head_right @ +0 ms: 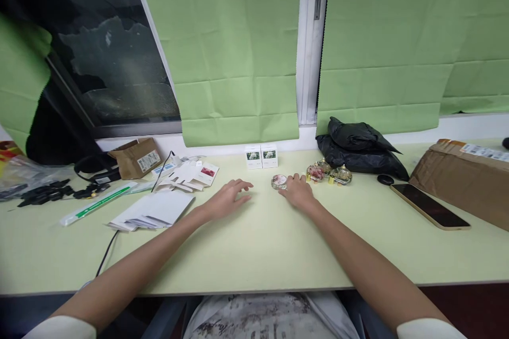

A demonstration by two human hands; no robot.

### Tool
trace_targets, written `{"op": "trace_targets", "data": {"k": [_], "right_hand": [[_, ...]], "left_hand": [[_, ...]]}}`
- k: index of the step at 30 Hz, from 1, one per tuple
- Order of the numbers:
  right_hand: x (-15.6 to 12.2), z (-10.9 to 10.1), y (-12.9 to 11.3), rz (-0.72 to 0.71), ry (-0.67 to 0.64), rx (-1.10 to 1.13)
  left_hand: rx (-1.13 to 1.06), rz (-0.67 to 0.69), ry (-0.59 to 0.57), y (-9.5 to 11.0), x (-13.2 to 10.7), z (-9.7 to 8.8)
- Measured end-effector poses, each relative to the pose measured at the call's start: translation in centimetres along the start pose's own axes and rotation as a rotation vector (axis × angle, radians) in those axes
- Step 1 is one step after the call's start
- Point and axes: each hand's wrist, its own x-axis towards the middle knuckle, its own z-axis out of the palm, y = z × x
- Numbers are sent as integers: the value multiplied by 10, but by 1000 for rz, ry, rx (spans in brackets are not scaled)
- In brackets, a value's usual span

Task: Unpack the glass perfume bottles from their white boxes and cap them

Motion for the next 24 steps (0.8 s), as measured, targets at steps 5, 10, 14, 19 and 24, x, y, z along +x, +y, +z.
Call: {"op": "trace_targets", "data": {"k": [5, 10, 14, 19, 24], "right_hand": [[6, 8, 4, -91, 48, -11], [8, 13, 2, -220, 98, 33], [4, 9, -8, -354, 235, 169], [-9, 2, -25, -501, 379, 357], [-22, -1, -40, -549, 397, 484]], "left_hand": [[-158, 17, 20, 2, -2, 33], [-205, -21, 65, 3, -4, 40], [-265, -64, 90, 2, -4, 40], [-399, -70, 124, 9, -4, 43], [-513, -40, 121, 23, -4, 38]]}}
